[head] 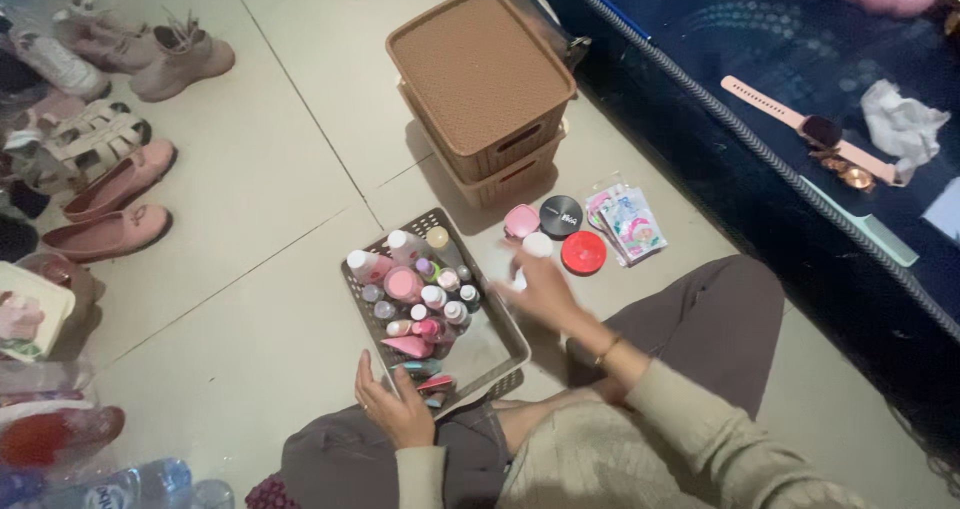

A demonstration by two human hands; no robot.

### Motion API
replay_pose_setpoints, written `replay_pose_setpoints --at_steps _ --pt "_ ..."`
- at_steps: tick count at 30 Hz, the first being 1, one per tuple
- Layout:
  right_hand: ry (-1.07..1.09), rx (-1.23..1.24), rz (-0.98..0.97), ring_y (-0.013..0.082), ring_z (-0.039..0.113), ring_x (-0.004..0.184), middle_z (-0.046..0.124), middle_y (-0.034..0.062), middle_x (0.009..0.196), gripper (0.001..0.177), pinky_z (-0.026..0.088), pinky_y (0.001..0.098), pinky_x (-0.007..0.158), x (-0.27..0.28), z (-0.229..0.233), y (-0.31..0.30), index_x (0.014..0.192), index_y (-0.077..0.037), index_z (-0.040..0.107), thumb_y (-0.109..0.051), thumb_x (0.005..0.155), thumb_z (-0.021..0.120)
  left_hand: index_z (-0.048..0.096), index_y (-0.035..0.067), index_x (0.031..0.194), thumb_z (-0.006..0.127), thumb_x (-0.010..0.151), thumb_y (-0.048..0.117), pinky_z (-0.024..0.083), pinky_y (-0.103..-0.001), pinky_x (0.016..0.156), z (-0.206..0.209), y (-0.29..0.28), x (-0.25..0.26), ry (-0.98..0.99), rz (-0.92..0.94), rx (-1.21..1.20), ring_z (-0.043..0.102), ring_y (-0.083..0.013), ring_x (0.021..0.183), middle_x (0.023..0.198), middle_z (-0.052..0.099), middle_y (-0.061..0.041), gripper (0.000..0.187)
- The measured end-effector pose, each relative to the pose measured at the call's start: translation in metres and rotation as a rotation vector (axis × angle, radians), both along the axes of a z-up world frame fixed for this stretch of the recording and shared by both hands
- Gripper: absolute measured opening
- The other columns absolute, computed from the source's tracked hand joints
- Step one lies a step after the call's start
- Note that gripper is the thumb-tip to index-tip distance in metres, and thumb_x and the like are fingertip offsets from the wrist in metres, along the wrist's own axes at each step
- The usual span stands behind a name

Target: The person sits on the floor and organizes various cosmetic items, including bottles, tubes, and compacts, into a small plastic basket. They pick up each item, briefly inspect it, and place it into the basket, gradually filling it with the collected products.

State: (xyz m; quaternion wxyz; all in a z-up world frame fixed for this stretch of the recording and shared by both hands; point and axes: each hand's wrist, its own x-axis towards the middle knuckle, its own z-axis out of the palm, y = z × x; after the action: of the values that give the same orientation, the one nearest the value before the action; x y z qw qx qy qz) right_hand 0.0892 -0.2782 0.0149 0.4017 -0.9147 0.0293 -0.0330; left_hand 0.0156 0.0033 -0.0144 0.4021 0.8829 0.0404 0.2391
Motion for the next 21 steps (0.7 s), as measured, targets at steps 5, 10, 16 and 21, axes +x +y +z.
replay_pose_setpoints --at_steps 5,10,16,21 --pt "-0.17 -0.152 -0.035 0.0329 0.068 0.092 0.071 0.0147 0.101 0.057 0.056 0.0441 0.079 0.046 -0.039 -0.079 0.122 -0.003 0.066 -0.034 0.076 0.081 0.043 -0.005 0.147 0.056 0.103 0.021 0.03 -0.052 0.116 -0.008 0.003 0.001 0.073 0.008 -0.067 0.044 -0.0419 0.137 0.146 0.05 -0.024 0.053" --pt "-0.134 -0.495 -0.06 0.0389 0.066 0.097 0.07 0.0182 0.1 0.063 0.052 0.0499 0.08 0.09 -0.049 -0.079 0.103 -0.006 0.069 -0.048 0.06 0.09 0.046 -0.005 0.145 0.058 0.101 0.022 0.031 -0.051 0.116 -0.011 0.003 0.001 0.005 0.01 -0.042 0.046 -0.0416 0.136 0.146 0.052 -0.023 0.053" --pt "0.069 -0.578 -0.082 0.0369 0.065 0.099 0.066 0.0187 0.105 0.074 0.053 0.0485 0.084 0.065 -0.061 -0.055 0.109 -0.004 0.064 -0.048 0.058 0.093 0.046 -0.004 0.144 0.062 0.097 0.023 0.033 -0.051 0.113 -0.011 0.002 0.002 0.006 0.034 -0.059 0.047 -0.0416 0.133 0.143 0.053 -0.024 0.057" --pt "-0.179 -0.453 0.014 0.0393 0.065 0.098 0.065 0.0202 0.107 0.069 0.055 0.0484 0.08 0.037 -0.075 -0.059 0.111 -0.004 0.062 -0.036 0.057 0.091 0.047 -0.003 0.143 0.063 0.097 0.024 0.031 -0.052 0.115 -0.012 0.001 0.003 0.036 0.012 -0.047 0.047 -0.0418 0.135 0.142 0.053 -0.023 0.055"
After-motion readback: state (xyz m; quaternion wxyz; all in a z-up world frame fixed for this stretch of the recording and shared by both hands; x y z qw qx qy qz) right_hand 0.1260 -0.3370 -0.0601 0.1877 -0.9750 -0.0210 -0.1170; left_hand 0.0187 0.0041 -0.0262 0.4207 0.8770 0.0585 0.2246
